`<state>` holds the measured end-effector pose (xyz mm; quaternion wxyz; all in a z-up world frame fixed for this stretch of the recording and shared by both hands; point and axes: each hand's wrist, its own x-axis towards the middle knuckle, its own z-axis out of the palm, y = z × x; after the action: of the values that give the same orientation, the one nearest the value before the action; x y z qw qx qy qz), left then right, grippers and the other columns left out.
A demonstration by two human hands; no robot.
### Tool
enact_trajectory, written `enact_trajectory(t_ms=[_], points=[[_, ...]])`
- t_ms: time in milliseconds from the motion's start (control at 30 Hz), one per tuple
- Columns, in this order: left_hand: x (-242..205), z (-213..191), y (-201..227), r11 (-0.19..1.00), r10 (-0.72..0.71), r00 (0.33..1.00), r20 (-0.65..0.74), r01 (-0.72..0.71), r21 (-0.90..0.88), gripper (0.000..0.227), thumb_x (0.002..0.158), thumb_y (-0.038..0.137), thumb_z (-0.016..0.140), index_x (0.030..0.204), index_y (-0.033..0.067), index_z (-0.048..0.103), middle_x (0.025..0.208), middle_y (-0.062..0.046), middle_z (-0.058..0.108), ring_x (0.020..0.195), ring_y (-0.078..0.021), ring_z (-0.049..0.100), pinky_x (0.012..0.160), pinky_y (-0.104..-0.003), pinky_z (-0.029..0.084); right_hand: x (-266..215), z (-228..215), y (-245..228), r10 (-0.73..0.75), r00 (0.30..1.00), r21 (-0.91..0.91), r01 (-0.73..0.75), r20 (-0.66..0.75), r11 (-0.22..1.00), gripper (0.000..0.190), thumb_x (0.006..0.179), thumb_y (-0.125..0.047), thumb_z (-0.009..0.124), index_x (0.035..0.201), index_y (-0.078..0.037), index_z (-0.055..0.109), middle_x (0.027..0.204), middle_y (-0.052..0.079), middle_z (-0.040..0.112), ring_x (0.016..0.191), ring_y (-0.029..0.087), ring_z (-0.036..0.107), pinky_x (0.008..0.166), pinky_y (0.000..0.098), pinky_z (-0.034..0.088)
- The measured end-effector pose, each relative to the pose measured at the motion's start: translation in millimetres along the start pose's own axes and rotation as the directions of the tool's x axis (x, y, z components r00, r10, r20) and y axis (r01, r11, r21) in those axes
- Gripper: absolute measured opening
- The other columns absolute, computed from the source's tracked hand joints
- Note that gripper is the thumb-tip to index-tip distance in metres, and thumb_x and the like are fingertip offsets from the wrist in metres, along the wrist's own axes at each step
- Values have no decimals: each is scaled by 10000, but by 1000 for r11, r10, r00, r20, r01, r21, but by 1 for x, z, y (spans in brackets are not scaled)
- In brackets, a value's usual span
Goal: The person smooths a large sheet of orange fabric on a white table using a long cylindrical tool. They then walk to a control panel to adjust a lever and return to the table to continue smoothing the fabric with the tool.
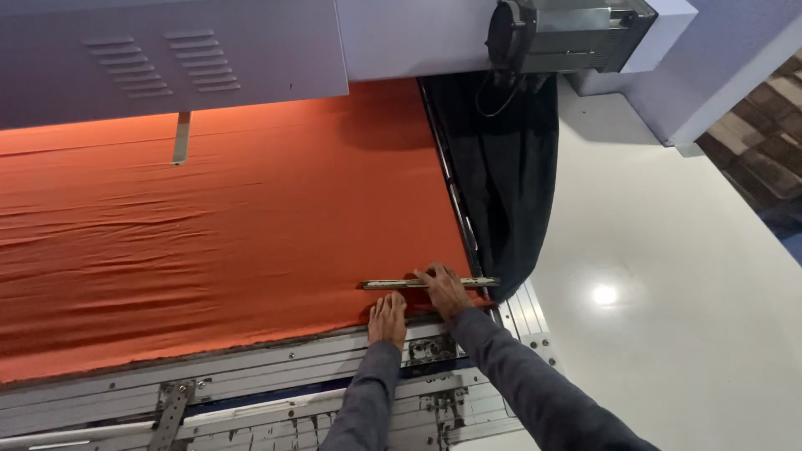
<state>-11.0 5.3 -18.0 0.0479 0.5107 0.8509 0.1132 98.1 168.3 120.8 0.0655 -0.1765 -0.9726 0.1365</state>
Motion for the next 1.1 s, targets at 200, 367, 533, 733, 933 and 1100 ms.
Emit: enact_trajectory(t_ms=[200, 367, 533, 733, 933, 1100], points=[[10, -84, 26, 988, 17, 948, 317, -65, 141, 467, 1016, 388, 433, 1406, 146, 524, 1336, -64, 633, 1328, -229, 544, 1137, -360, 411, -7, -45, -31, -113, 992, 191, 122, -55, 974, 344, 998, 10, 565, 1308, -128, 628, 1188, 174, 550, 1130, 425, 609, 957, 580, 568], [11, -97, 48, 994, -7, 936, 353, -30, 100, 373, 824, 482, 517, 974, 160, 630, 847, -75, 650, 797, -325, 683, 653, -482, 515, -6, -60, -44, -77, 992, 205, 96, -103, 974, 254, 995, -45, 612, 1202, -126, 734, 1128, 138, 691, 1115, 364, 670, 955, 519, 589], [-6, -75, 51, 998, -16, 950, 312, -3, 63, 270, 873, 422, 568, 860, 155, 612, 782, -67, 601, 727, -285, 652, 629, -456, 507, 2, -10, -32, -5, 987, 329, 59, -163, 943, 243, 1014, -110, 623, 1229, -145, 731, 1117, 164, 709, 1078, 390, 666, 930, 580, 580], [-33, -50, 58, 997, -25, 923, 385, -7, 81, 384, 975, 479, 399, 1170, 174, 527, 1166, -91, 552, 1154, -288, 527, 1021, -477, 384, -14, -13, -45, -135, 978, 328, 182, -159, 927, 294, 1041, -102, 559, 1272, -186, 719, 1174, 120, 707, 1100, 374, 651, 878, 547, 607], [-42, -61, 71, 996, -79, 911, 406, 91, -10, 417, 979, 501, 366, 1231, 196, 500, 1214, -95, 522, 1219, -302, 475, 1094, -505, 318, -19, -12, -44, 91, 993, 644, -18, -80, 765, 217, 1001, -207, 641, 1183, -236, 753, 1176, 54, 701, 1140, 303, 645, 952, 482, 586], [-46, -45, 71, 999, -50, 895, 443, 41, 28, 450, 969, 517, 305, 1271, 212, 442, 1282, -98, 458, 1256, -306, 415, 1135, -497, 265, -35, 2, -30, -203, 956, 166, 240, -212, 956, 306, 1020, -195, 597, 1210, -375, 753, 1172, -94, 734, 1166, 235, 621, 961, 396, 606]])
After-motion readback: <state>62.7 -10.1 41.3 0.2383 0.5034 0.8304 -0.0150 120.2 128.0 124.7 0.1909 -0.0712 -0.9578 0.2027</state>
